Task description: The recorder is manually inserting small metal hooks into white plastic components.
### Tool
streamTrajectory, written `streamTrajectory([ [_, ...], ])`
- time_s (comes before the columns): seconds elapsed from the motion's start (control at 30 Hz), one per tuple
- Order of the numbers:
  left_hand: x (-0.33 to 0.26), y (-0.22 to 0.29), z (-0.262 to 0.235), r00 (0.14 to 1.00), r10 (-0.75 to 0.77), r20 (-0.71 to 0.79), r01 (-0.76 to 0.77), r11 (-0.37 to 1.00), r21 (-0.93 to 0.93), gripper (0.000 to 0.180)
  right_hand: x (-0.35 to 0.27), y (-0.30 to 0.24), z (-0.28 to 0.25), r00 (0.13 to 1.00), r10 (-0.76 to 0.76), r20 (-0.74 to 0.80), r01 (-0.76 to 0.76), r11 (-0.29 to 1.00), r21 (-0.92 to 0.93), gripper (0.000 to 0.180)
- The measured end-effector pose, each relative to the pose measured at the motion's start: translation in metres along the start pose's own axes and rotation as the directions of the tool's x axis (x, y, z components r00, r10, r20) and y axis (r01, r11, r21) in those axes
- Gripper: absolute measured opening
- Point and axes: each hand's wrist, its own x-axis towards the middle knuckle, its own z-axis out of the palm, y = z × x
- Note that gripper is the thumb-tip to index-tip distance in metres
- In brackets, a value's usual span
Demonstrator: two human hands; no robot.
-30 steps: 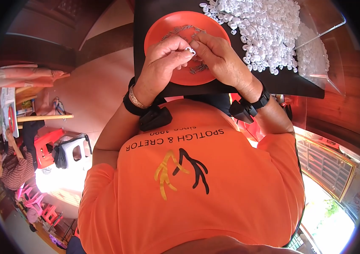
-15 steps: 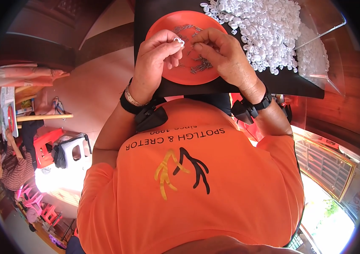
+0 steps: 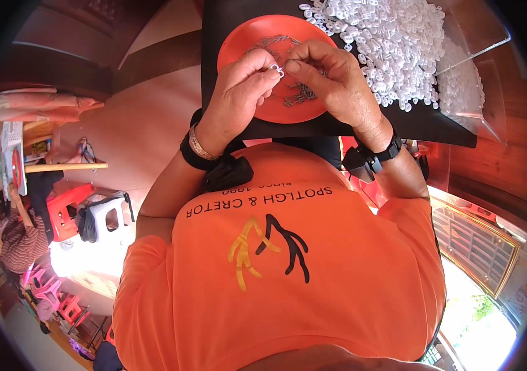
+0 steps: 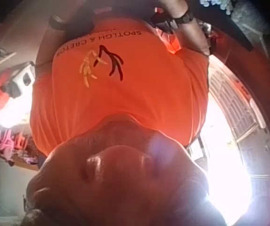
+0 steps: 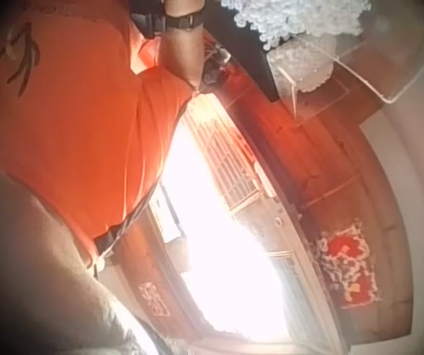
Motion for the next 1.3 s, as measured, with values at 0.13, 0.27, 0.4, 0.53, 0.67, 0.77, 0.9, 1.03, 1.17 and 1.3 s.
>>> streamTrajectory([
  [0.13,0.0,-0.001,0.0,1.0,-0.008,-0.001,0.008,1.0,0.001,0.02,-0.001,0.001,-0.001,1.0,0.014,0.007,-0.014,1.0,-0.019,0.011],
  [0.27,0.0,-0.002,0.001,1.0,-0.01,0.002,0.01,1.0,0.01,0.02,-0.002,-0.002,-0.003,0.998,0.051,0.027,-0.05,0.998,-0.037,0.009],
  [0.4,-0.001,-0.004,0.001,1.0,-0.021,0.008,0.021,1.0,0.0,0.02,-0.003,-0.004,-0.003,0.995,0.079,0.056,-0.073,0.993,-0.096,0.007],
  [0.53,-0.002,-0.008,0.003,1.0,0.021,0.013,-0.022,0.999,0.04,0.019,-0.005,-0.006,-0.001,0.998,0.046,0.032,-0.041,0.987,-0.157,0.007],
  [0.67,-0.003,-0.008,0.005,0.999,0.043,0.021,-0.044,0.998,0.035,0.018,-0.006,-0.008,0.001,1.0,-0.02,0.003,0.02,0.968,-0.249,0.008],
  [0.77,-0.004,-0.006,0.008,1.0,0.026,-0.002,-0.026,0.998,0.05,0.018,-0.006,-0.008,0.002,0.997,-0.081,-0.018,0.072,0.948,-0.31,0.009],
  [0.9,-0.005,-0.009,0.009,0.993,0.115,0.002,-0.114,0.989,0.09,0.019,-0.01,-0.009,0.005,0.988,-0.153,-0.033,0.134,0.932,-0.336,0.006],
  [1.03,-0.002,-0.007,0.009,0.996,0.092,0.016,-0.094,0.985,0.145,0.02,-0.012,-0.007,0.001,0.998,-0.057,-0.014,0.053,0.979,-0.195,0.01],
  [1.17,-0.003,0.002,0.008,0.999,-0.028,-0.037,0.03,0.998,0.062,0.017,-0.011,-0.004,-0.03,0.999,0.048,-0.018,-0.051,0.957,-0.285,0.021],
  [1.3,-0.001,0.003,-0.001,0.993,-0.058,-0.102,0.043,0.989,-0.143,0.016,-0.006,0.019,-0.095,0.969,0.017,-0.247,-0.152,0.828,-0.54,0.018],
])
